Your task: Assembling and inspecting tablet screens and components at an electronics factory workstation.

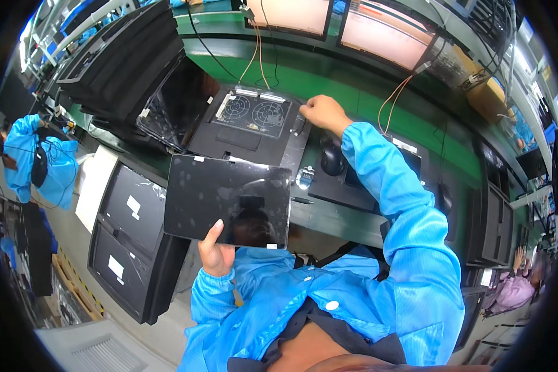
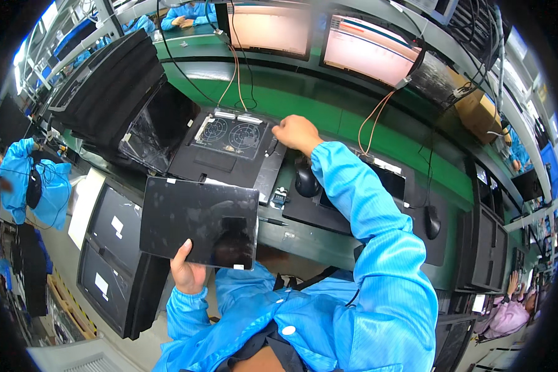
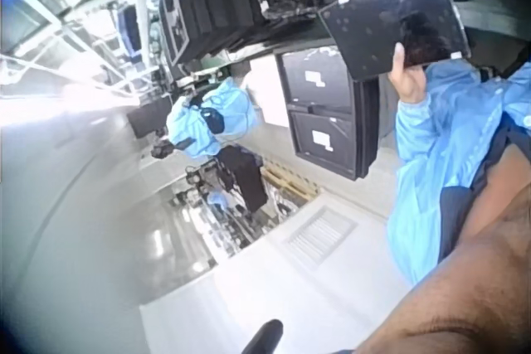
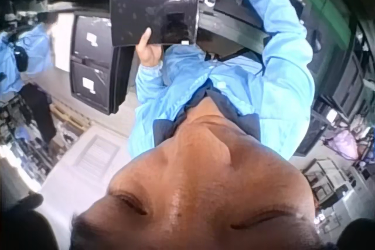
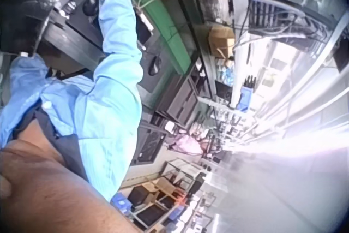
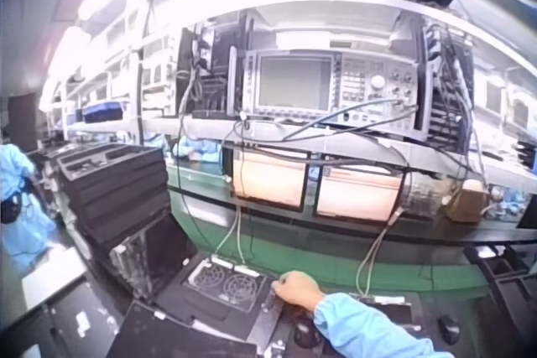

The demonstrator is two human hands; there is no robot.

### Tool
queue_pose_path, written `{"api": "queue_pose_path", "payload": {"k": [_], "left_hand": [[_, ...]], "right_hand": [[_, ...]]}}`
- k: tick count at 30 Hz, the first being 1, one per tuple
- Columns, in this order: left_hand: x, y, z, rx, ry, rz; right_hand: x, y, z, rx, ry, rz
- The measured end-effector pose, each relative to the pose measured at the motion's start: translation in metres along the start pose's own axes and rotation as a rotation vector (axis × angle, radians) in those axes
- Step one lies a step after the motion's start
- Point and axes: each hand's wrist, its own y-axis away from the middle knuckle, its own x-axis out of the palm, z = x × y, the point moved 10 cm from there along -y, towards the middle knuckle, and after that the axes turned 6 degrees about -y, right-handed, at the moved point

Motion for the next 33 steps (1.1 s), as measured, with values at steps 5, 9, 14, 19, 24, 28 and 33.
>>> {"api": "queue_pose_path", "payload": {"k": [5, 9, 14, 19, 24, 28, 33], "left_hand": [[-0.015, -0.014, 0.003, -0.025, 0.098, -0.047], [0.004, -0.022, -0.006, -0.061, 0.182, 0.011], [0.008, -0.035, -0.016, -0.052, 0.302, 0.003], [0.006, -0.044, -0.020, -0.043, 0.304, 0.012], [0.024, -0.045, -0.015, -0.079, 0.329, 0.092], [0.026, -0.041, -0.006, -0.093, 0.289, 0.017], [0.027, -0.042, 0.001, -0.103, 0.298, 0.063]], "right_hand": [[0.049, 0.057, 0.056, -0.645, 0.169, -0.054], [0.046, 0.095, 0.062, -1.010, 0.233, -0.140], [0.040, 0.108, 0.079, -0.847, -0.036, 0.087], [-0.018, 0.163, 0.100, -0.656, -0.582, 0.051], [-0.045, 0.199, 0.117, -0.762, -0.557, -0.028], [-0.039, 0.203, 0.113, -0.787, -0.485, -0.084], [-0.040, 0.209, 0.109, -0.806, -0.422, -0.100]]}}
